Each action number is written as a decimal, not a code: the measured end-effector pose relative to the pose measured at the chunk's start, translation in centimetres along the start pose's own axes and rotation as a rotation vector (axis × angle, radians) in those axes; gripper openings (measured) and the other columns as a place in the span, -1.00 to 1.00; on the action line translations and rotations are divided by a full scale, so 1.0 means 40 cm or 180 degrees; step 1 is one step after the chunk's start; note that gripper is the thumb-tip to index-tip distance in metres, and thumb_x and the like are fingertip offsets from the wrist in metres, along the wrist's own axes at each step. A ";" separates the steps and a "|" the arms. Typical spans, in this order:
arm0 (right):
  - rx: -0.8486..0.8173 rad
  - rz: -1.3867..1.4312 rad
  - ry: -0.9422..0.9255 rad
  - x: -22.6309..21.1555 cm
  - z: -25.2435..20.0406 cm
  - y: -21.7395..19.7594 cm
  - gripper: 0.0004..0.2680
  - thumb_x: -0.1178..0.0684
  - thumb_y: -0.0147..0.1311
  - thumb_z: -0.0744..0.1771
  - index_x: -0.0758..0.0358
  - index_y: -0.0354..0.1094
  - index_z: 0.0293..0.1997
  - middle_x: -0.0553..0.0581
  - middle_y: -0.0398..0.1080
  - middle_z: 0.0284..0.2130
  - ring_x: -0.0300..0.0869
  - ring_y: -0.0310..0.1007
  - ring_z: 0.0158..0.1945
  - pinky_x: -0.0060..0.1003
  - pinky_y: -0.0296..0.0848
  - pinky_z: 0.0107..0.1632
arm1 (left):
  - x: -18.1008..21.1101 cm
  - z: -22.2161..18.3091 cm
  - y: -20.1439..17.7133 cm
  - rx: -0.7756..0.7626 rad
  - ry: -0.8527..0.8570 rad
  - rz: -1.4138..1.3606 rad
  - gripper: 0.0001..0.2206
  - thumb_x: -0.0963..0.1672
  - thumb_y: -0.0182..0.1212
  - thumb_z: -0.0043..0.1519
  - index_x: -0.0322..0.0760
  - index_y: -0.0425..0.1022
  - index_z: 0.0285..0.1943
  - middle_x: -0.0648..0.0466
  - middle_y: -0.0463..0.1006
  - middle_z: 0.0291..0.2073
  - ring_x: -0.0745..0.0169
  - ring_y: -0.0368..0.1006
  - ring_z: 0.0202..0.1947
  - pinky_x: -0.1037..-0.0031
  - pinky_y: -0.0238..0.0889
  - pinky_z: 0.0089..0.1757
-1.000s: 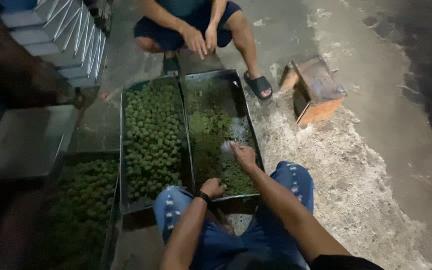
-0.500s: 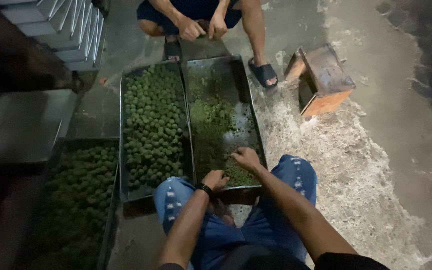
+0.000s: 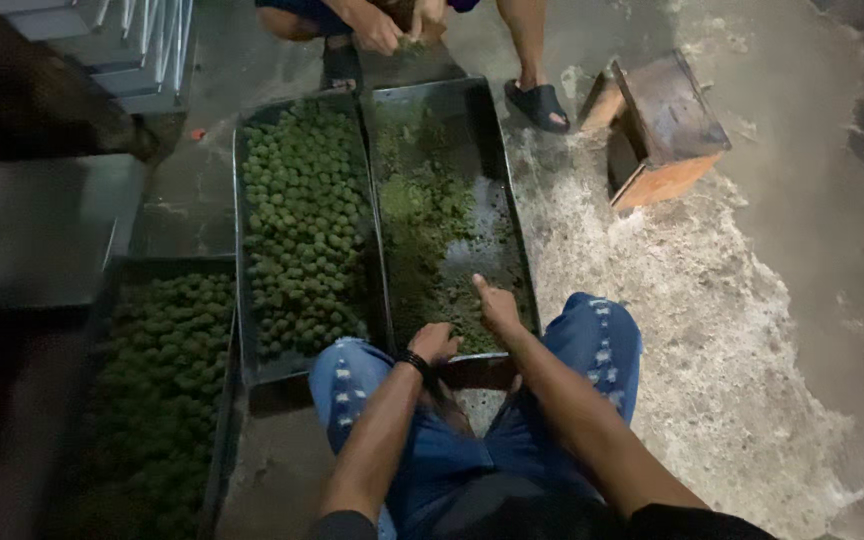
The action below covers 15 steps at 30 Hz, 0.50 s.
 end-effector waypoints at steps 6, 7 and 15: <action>-0.1416 0.1448 -0.0215 -0.094 -0.060 -0.010 -0.88 0.04 0.02 0.35 0.22 0.43 -0.18 0.09 0.48 -0.31 -0.18 0.43 -0.36 -0.20 0.30 -0.36 | -0.029 0.046 0.054 -0.0254 0.0041 0.0391 -0.53 0.11 0.15 0.28 -0.36 0.61 -0.01 -0.30 0.62 -0.12 -0.33 0.54 -0.13 -0.01 0.41 -0.07; -0.1486 0.1616 -0.0456 -0.123 -0.085 -0.026 -0.81 -0.08 0.06 0.39 0.21 0.46 -0.15 0.08 0.43 -0.34 -0.20 0.37 -0.38 -0.24 0.36 -0.30 | -0.042 0.051 0.057 0.0136 0.0501 0.0264 -0.50 0.14 0.18 0.24 -0.36 0.61 -0.06 -0.31 0.60 -0.18 -0.37 0.52 -0.17 -0.03 0.39 -0.12; -0.0666 0.1515 0.0249 -0.263 -0.255 -0.052 -0.60 -0.38 0.13 0.37 0.08 0.21 -0.49 0.00 0.21 -0.64 -0.24 0.10 -0.66 -0.28 0.12 -0.58 | 0.004 -0.056 -0.013 0.0044 -0.0094 0.0003 -0.63 0.04 0.19 0.27 -0.35 0.56 -0.04 -0.29 0.60 -0.12 -0.37 0.49 -0.07 -0.05 0.34 -0.06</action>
Point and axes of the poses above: each hand's wrist, its own z-axis towards the middle knuckle, its own y-axis out of the palm, x = y × z, the point moved 1 cm from there along z, towards the middle knuckle
